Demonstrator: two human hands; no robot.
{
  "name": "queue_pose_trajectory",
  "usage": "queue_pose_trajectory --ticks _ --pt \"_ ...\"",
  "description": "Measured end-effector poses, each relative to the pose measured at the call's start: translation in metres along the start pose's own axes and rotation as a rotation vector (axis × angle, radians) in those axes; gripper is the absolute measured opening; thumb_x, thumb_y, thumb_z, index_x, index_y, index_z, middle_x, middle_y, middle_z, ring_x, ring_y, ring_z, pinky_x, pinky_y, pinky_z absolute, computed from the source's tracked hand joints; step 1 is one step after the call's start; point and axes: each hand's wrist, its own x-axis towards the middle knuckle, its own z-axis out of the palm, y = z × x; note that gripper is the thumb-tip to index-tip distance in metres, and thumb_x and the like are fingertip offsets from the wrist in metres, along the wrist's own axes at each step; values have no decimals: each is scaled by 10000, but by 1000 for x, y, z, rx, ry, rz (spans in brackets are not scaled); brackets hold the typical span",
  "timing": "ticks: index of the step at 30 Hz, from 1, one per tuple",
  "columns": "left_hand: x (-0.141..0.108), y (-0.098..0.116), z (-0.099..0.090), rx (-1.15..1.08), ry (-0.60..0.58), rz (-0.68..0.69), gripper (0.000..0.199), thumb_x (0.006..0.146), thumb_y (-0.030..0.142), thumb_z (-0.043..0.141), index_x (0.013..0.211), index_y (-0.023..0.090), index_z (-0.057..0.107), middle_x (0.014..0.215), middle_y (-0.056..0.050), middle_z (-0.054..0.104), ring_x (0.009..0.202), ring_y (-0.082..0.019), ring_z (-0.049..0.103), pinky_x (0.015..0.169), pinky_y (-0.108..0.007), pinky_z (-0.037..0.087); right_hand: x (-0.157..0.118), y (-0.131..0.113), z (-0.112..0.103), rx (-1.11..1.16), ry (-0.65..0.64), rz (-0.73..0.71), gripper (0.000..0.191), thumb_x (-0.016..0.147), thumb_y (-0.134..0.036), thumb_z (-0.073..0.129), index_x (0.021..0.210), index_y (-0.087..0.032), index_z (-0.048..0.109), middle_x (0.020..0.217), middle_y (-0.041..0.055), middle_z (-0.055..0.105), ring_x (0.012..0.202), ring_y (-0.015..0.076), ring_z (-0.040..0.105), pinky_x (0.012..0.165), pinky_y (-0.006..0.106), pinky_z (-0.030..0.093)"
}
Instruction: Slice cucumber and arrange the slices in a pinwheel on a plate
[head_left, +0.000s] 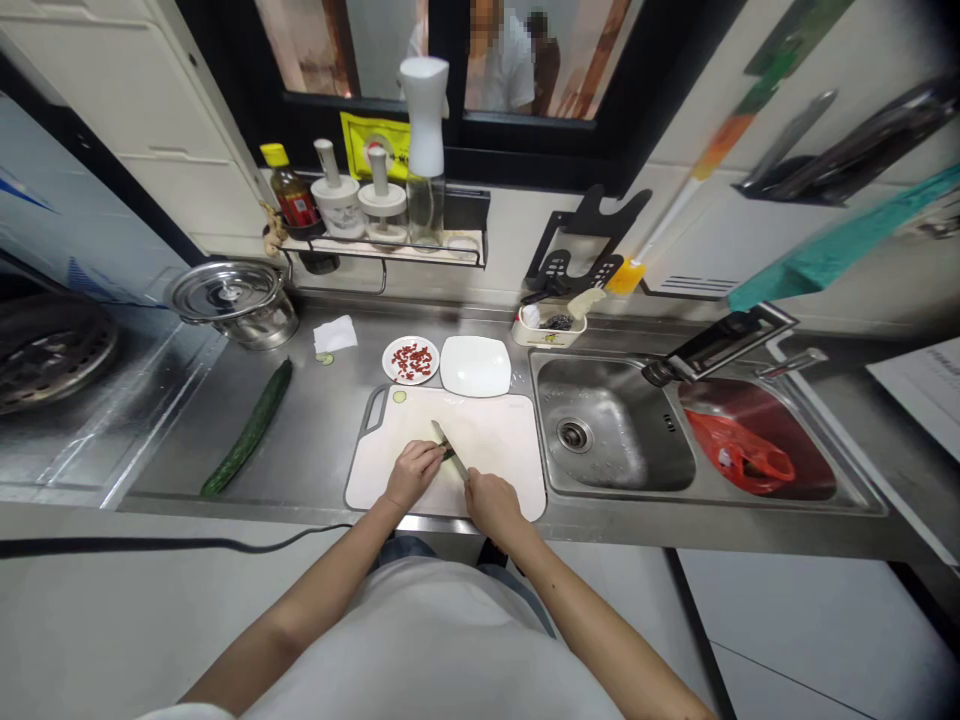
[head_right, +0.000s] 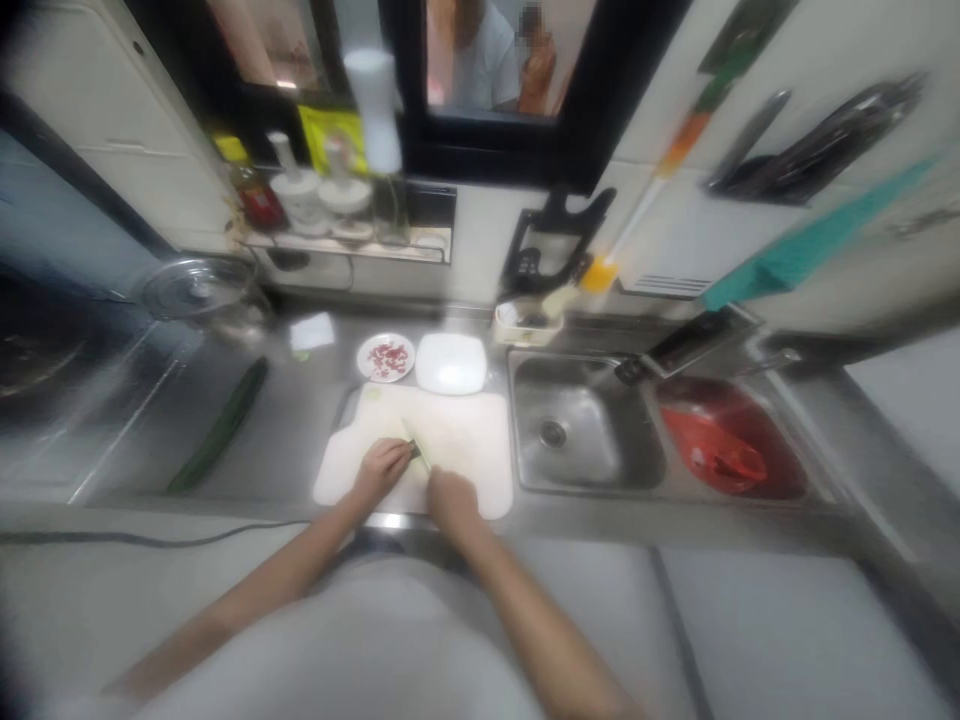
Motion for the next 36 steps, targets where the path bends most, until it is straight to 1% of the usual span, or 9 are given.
queue_pose_trajectory --ticks 4,11,14,18,21,23,26,32,36 --pt "0 0 0 -15 5 -3 209 913 228 509 1039 214 676 969 -65 684 912 -173 603 815 -357 523 3 -1 1 -11 5 3 294 952 -211 333 1094 -134 579 981 154 685 931 231 653 740 303 447" --pt "2 3 -2 -22 -3 2 202 907 216 518 1032 212 677 971 -65 681 915 -172 603 819 -351 520 22 -7 4 -3 102 -33 314 957 -207 309 1067 -126 592 957 148 691 940 218 650 745 278 448" --pt "2 3 -2 -25 -1 2 201 906 215 520 1034 208 675 972 -66 681 911 -172 602 812 -346 521 24 -8 5 -4 115 -40 318 957 -201 300 1074 -130 588 945 145 693 933 220 653 740 285 451" --pt "1 1 0 -22 1 4 199 904 209 522 1029 209 677 969 -65 682 906 -171 605 809 -343 520 14 -5 6 -12 86 -14 298 944 -183 327 1062 -131 595 935 145 696 909 228 663 723 295 457" --pt "0 0 1 -20 7 11 196 900 202 528 1026 206 677 963 -64 683 904 -167 605 807 -337 519 5 -1 6 -16 44 -3 292 938 -176 340 1069 -130 597 950 147 695 925 236 663 722 298 460" --pt "0 -1 3 -16 8 17 199 900 200 527 1030 206 677 966 -65 683 912 -167 605 816 -339 518 2 0 6 -16 38 0 295 942 -180 339 1074 -126 597 957 152 694 938 237 660 729 297 460" --pt "-1 -3 5 -8 14 17 207 903 199 520 1038 205 677 970 -67 682 919 -170 606 822 -346 519 5 -1 5 -13 54 -7 309 946 -178 326 1077 -121 600 954 154 694 939 235 661 735 293 459" --pt "-1 -3 7 4 25 27 194 901 208 529 1018 211 684 966 -63 678 902 -169 601 805 -340 522 23 -7 6 -13 99 -18 322 941 -160 313 1069 -119 605 945 152 696 921 242 665 726 307 464" --pt "-1 -3 6 -2 23 22 198 904 208 525 1025 210 682 964 -63 675 904 -167 596 810 -338 521 23 -7 8 -17 101 -21 323 941 -163 310 1064 -121 605 935 145 697 921 250 664 723 311 461"
